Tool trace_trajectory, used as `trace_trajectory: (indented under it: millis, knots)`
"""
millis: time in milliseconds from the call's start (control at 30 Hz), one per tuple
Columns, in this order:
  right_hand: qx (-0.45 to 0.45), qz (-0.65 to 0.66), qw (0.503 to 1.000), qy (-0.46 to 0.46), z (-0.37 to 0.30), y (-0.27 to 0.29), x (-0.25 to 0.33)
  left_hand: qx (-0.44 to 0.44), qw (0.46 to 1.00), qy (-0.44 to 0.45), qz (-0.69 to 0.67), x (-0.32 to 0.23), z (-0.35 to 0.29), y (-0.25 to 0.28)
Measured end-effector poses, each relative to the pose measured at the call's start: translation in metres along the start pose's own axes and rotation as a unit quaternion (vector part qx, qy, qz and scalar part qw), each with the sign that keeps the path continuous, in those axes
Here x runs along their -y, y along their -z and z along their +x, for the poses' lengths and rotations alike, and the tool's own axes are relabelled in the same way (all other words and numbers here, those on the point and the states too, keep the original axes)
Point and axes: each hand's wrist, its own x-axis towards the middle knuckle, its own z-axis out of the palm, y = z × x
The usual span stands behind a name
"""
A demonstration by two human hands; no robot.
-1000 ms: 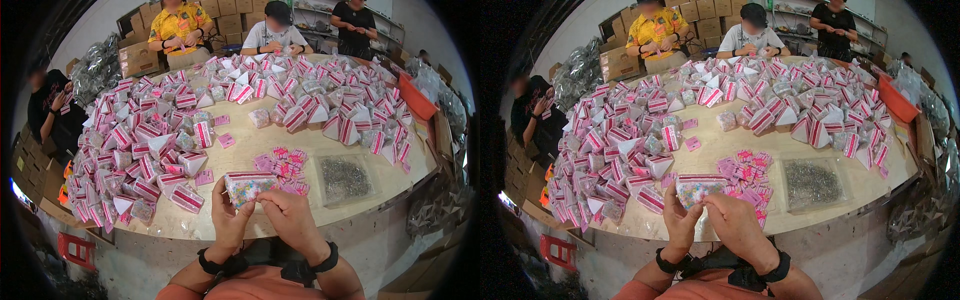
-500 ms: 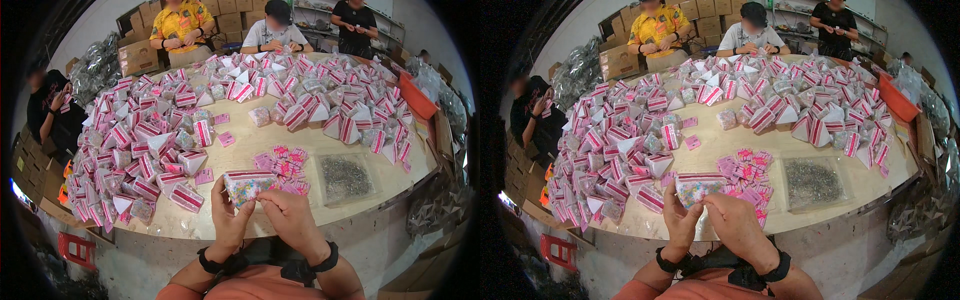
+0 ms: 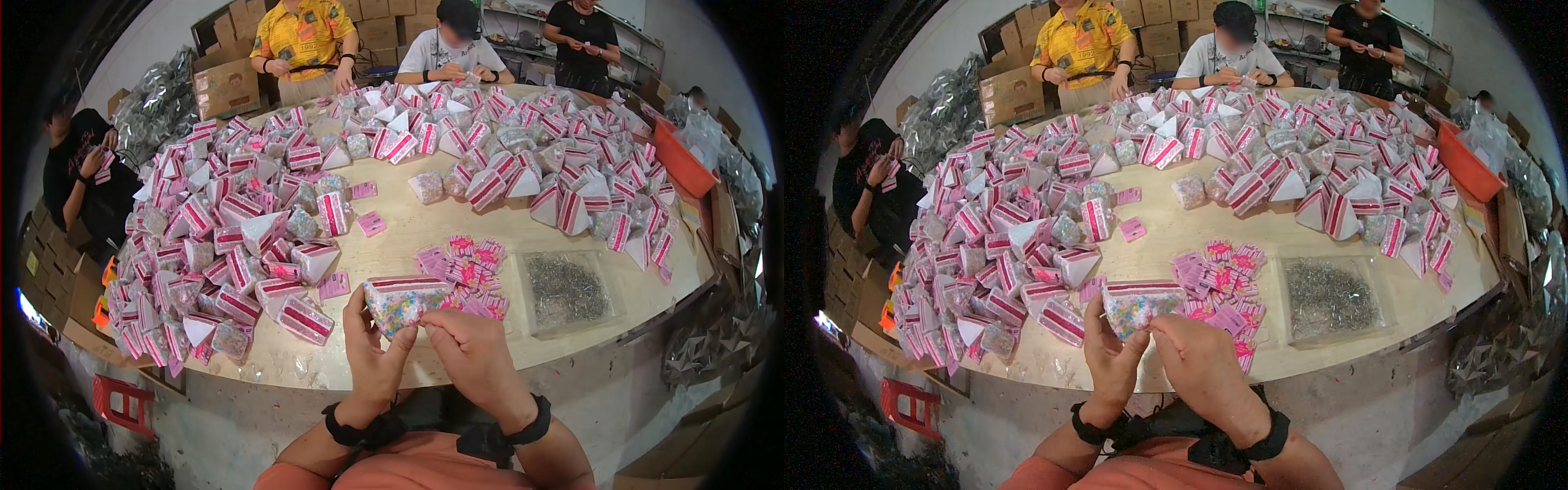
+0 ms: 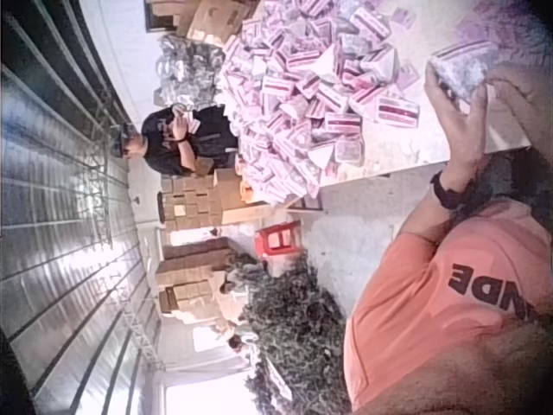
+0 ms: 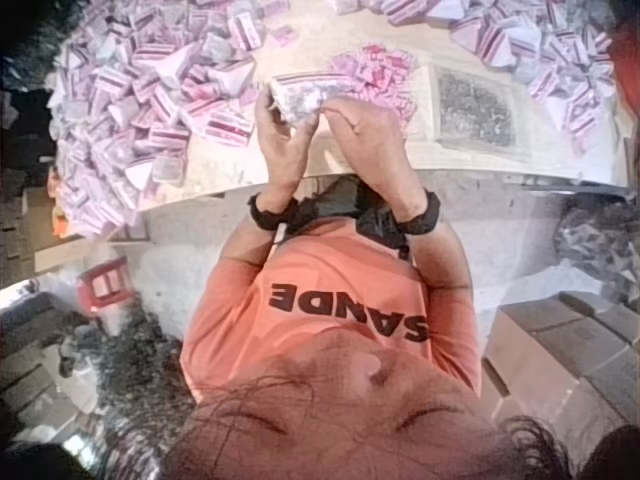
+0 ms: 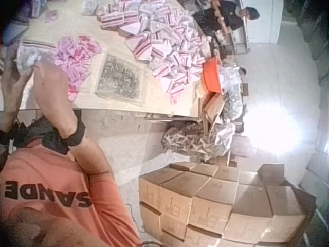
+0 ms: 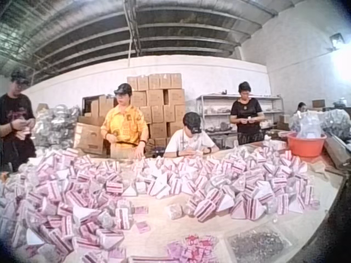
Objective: The person repeatedly picks up small triangular packages containing colorful beads and pink labels from a table. They attach a label to each package and place it into a larger pile of finished items. The process is repetitive and performed by hand without tools.
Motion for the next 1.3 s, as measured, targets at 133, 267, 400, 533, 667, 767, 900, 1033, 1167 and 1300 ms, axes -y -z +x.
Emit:
trace_trajectory:
  millis: [133, 267, 400, 533, 667, 767, 900, 1033, 1167, 1300]
  knots:
    - [0.005, 0.006, 1.000, 0.002, 0.0000, -0.0008, -0.0030, 0.005, 0.998, 0.041, -0.040, -0.0022, 0.0006, 0.0002]
    - [-0.002, 0.010, 1.000, 0.007, 0.0001, -0.0012, -0.0030, -0.001, 0.997, 0.049, -0.056, -0.0040, 0.0008, -0.0017]
    - [0.004, 0.004, 1.000, -0.002, 0.0000, 0.0002, -0.0010, -0.001, 0.996, 0.060, -0.070, -0.0044, 0.0013, -0.0018]
    - [0.006, 0.004, 1.000, -0.016, -0.0001, 0.0013, 0.0022, -0.004, 0.995, 0.064, -0.071, -0.0059, 0.0016, -0.0027]
    - [-0.008, 0.007, 1.000, -0.009, -0.0011, 0.0001, 0.0017, -0.005, 0.995, 0.063, -0.079, -0.0047, 0.0005, -0.0036]
    - [-0.007, 0.005, 1.000, -0.020, -0.0015, 0.0007, 0.0015, -0.004, 0.995, 0.060, -0.077, -0.0036, -0.0004, -0.0046]
    - [-0.004, 0.002, 1.000, -0.018, -0.0017, 0.0009, 0.0018, 0.001, 0.996, 0.051, -0.076, -0.0025, -0.0006, -0.0037]
    - [-0.015, -0.015, 1.000, -0.006, -0.0020, -0.0009, 0.0006, 0.000, 1.000, -0.005, 0.004, 0.0006, -0.0019, -0.0014]
    - [-0.025, -0.023, 0.999, 0.017, -0.0022, -0.0033, -0.0036, 0.003, 1.000, -0.011, 0.010, 0.0031, -0.0022, -0.0012]
    - [-0.024, 0.039, 0.999, -0.023, -0.0036, -0.0038, -0.0005, 0.006, 0.998, 0.032, -0.046, 0.0019, -0.0037, -0.0011]
